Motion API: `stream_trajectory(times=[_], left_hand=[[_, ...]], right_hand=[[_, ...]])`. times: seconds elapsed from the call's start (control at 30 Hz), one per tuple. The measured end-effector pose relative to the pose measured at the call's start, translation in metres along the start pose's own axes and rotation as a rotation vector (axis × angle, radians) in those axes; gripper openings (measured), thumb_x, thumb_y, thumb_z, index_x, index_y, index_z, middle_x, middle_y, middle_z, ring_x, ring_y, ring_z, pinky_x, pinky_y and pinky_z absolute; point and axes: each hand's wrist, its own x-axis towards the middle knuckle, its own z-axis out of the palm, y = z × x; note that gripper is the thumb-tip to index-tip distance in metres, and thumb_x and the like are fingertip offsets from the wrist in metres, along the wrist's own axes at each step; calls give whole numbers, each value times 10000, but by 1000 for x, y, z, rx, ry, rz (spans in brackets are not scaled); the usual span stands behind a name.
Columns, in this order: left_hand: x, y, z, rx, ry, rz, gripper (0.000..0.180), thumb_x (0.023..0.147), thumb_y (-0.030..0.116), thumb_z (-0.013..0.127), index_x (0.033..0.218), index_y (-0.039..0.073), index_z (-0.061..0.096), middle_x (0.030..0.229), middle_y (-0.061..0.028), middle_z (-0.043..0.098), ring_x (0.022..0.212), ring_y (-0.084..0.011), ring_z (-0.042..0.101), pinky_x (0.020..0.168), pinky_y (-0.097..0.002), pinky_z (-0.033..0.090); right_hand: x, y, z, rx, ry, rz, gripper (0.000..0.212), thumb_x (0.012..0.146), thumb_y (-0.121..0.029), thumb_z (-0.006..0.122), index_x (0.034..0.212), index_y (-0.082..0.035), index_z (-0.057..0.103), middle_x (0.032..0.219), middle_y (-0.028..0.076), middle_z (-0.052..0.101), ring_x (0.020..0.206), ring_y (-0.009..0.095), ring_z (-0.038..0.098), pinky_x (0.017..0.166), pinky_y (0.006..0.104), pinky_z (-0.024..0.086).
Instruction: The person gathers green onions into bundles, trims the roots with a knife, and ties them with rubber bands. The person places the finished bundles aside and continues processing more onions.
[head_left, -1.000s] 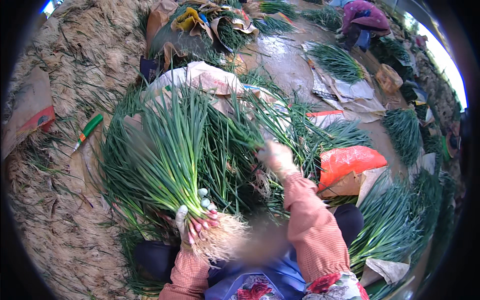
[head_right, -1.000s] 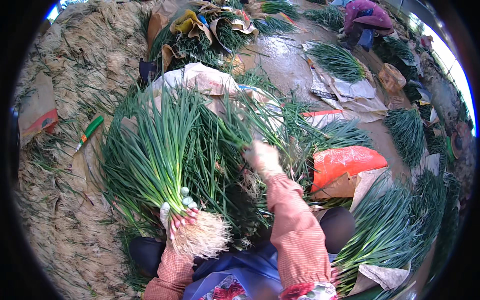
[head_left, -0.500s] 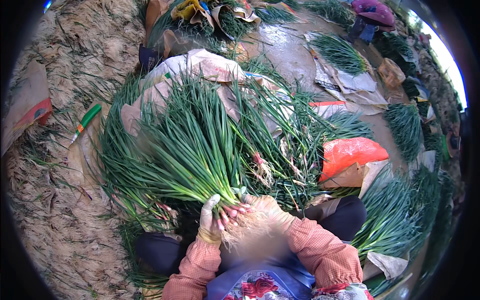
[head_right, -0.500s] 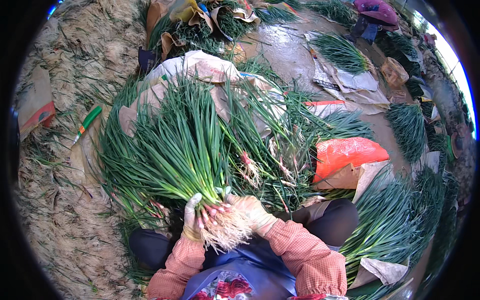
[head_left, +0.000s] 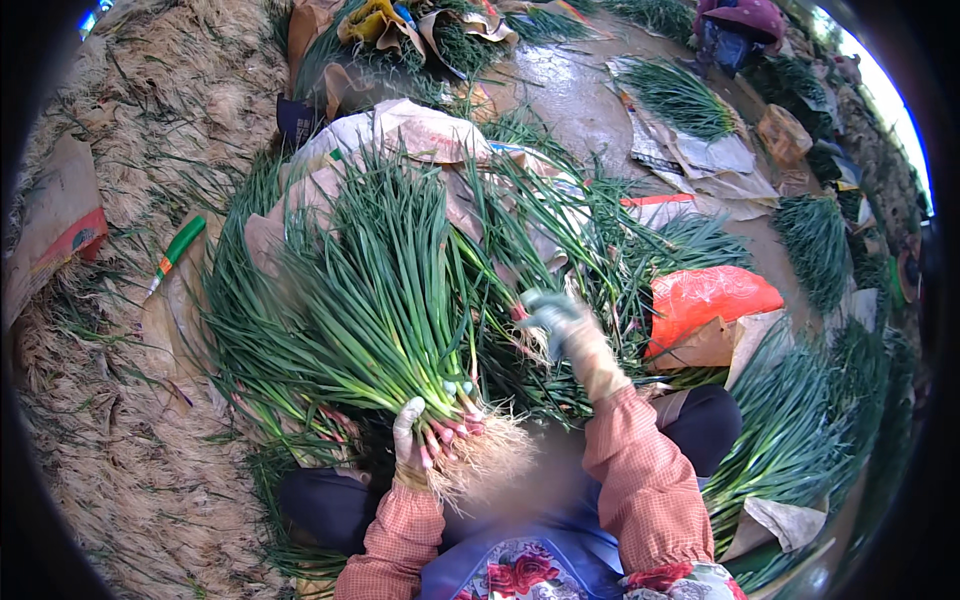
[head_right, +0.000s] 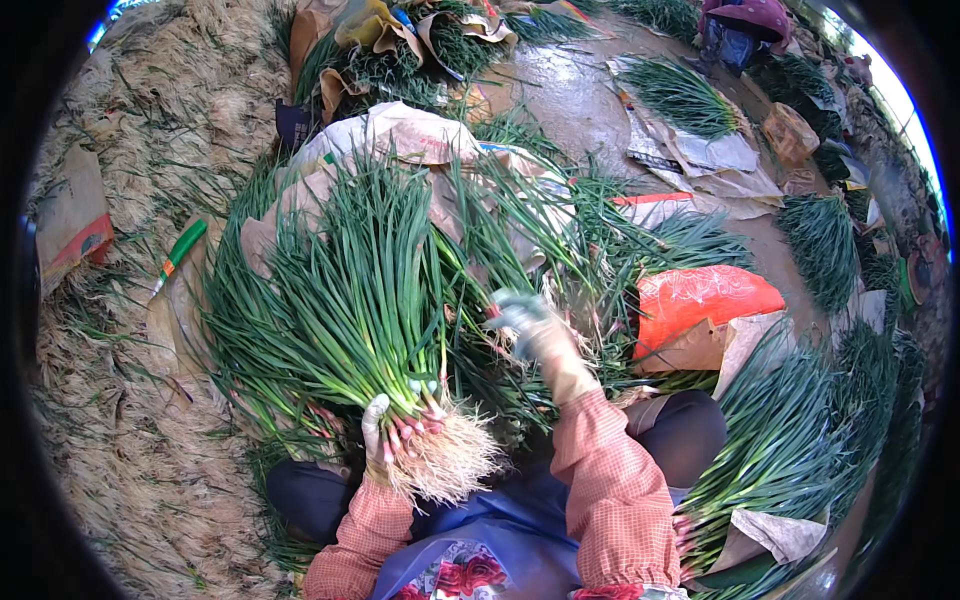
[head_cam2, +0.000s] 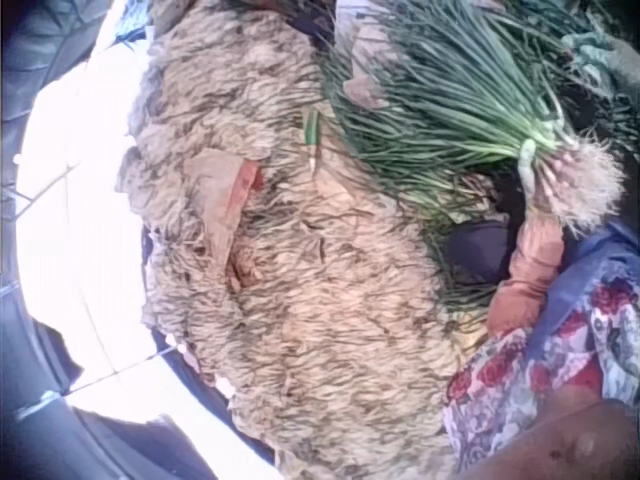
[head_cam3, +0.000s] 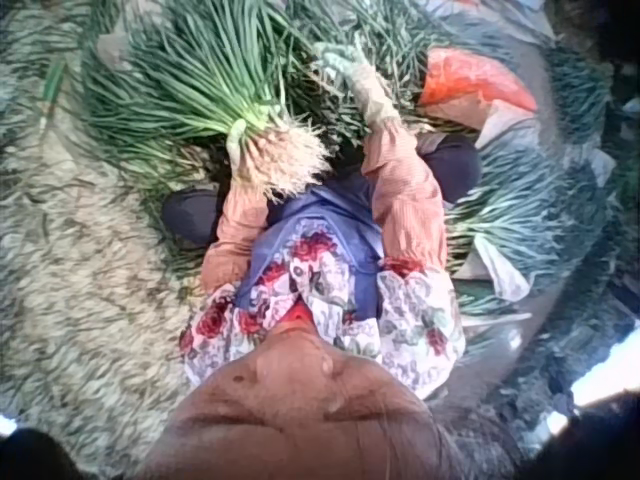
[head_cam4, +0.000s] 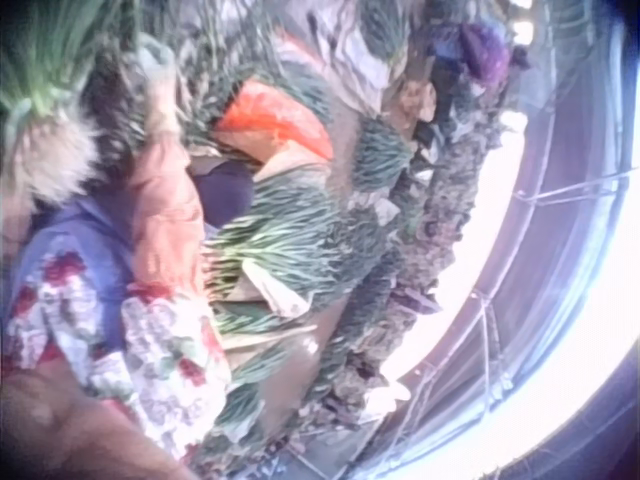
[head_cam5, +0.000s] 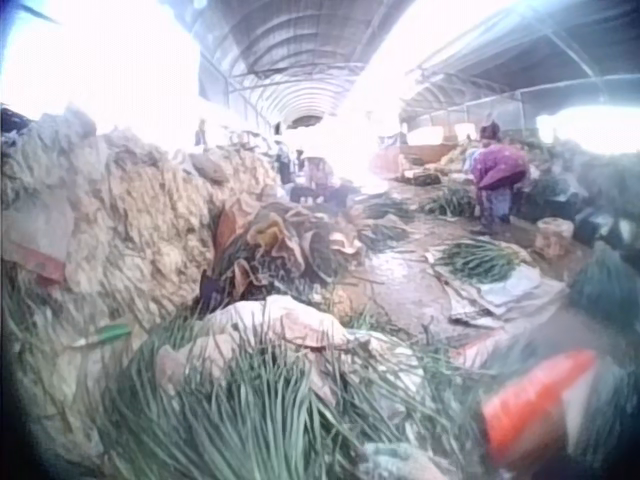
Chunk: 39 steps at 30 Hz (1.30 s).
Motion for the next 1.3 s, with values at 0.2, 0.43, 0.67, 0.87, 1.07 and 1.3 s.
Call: stream_trajectory(times=[0.2, 0.43, 0.67, 0.87, 1.07, 1.3], left_hand=[[-5, 1, -28, -129, -226, -203, 629, 868, 432, 448, 1196, -104, 476, 926, -288, 619, 896, -387, 626, 799, -484, 528], [-11, 5, -17, -158, -215, -164, 659, 855, 415, 469, 1246, -116, 437, 963, -266, 606, 798, -351, 615, 793, -464, 508], [1, 7, -29, -183, -441, -326, 618, 862, 382, 477, 1227, -116, 459, 1087, -328, 571, 819, -395, 626, 637, -390, 566], [5, -1, -5, -77, -61, -124, 636, 870, 411, 439, 1170, -149, 471, 822, -259, 626, 724, -396, 607, 803, -518, 507], [9, 2, -11, -123, -100, -231, 639, 874, 411, 440, 1139, -169, 482, 883, -323, 621, 591, -261, 617, 396, -279, 529], [-24, 0, -7, -250, -183, -101, 694, 867, 477, 430, 1170, -147, 457, 885, -321, 606, 815, -385, 633, 691, -432, 567]], right_hand=[[-15, 2, 77, -872, -394, -68, 382, 844, -211, 631, 1176, -54, 523, 970, 161, 650, 802, 236, 657, 695, 344, 518], [-9, 24, 80, -209, -264, 230, 274, 867, -160, 600, 1104, -41, 534, 895, 121, 631, 668, 178, 625, 627, 312, 519], [15, 31, 97, -910, -249, 19, 359, 800, -209, 606, 1060, 25, 526, 944, 240, 634, 926, 365, 617, 827, 414, 476], [-8, 66, 84, 256, -68, 172, 131, 831, -5, 586, 960, -18, 564, 796, 14, 593, 699, 101, 559, 652, 238, 464], [-18, 55, 97, 752, 8, 224, 141, 886, -83, 550, 1019, -51, 588, 703, -13, 534, 587, 103, 497, 521, 275, 447], [36, 39, 75, 936, 206, 68, 299, 971, -262, 439, 1038, -29, 613, 502, -88, 289, 376, 58, 237, 351, 227, 193]])
